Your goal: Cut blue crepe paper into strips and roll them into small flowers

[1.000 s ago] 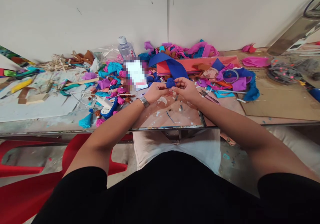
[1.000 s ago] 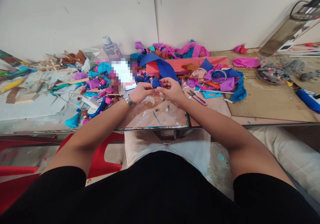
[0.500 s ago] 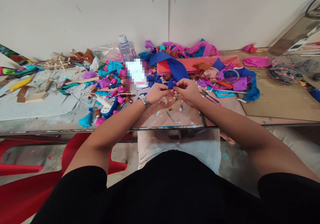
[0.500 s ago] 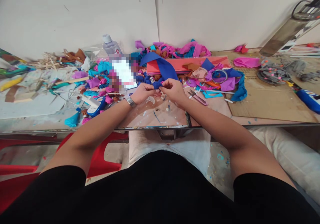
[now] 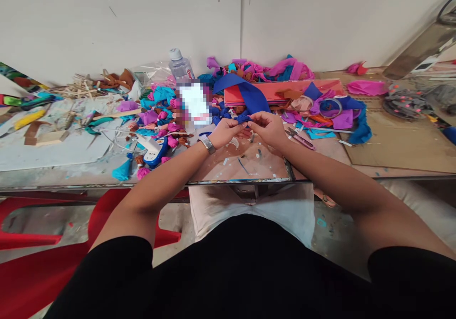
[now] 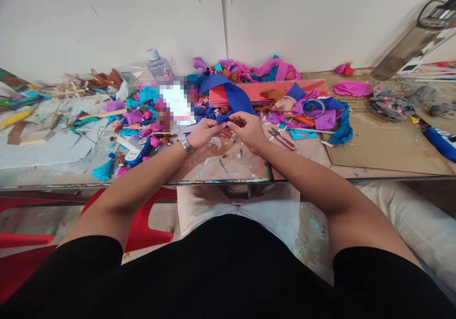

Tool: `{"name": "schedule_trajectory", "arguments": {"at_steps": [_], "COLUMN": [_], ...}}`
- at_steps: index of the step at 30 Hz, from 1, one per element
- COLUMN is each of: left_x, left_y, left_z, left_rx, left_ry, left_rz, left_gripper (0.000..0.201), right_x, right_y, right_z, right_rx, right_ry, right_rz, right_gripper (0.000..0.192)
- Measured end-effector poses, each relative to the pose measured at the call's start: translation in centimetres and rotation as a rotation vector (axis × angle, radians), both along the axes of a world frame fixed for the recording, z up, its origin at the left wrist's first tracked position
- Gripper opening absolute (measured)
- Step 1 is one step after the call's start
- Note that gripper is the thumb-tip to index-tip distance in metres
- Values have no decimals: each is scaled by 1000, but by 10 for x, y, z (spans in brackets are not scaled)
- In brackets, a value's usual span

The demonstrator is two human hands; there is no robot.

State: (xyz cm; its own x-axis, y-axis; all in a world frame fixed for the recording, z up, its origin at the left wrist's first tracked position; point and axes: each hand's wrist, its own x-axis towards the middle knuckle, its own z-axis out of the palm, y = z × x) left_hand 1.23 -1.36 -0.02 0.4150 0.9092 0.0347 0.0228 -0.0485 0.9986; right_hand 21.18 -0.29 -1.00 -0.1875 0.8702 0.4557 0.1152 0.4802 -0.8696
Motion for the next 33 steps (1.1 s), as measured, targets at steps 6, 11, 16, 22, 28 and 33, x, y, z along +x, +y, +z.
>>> {"name": "schedule_trajectory", "arguments": {"at_steps": [6, 11, 16, 22, 28, 33], "left_x": [1, 1, 2, 4, 4, 5], "left_y": [1, 1, -2, -4, -4, -3], "left_z": [-1, -1, 1, 2, 2, 0], "left_rx": [35, 23, 15, 36, 19, -6], "left_ry": [36, 27, 29, 41, 12, -46], "left_rz": [-40, -56, -69, -85, -83, -70], "left_gripper": [62, 62, 64, 67, 64, 62], "right_x": [-1, 2, 4, 2, 1, 6], "right_y": [1, 0, 3, 0, -1, 2], "right_z": [-3, -2, -4, -1, -1, -2], "right_rx": [-37, 17, 38, 59, 182, 311], "right_ry": [35, -6, -18, -15, -73, -160], "right_rz": [-7, 35, 12, -38, -125, -103], "right_gripper": [27, 29, 35, 33, 31, 25]}}
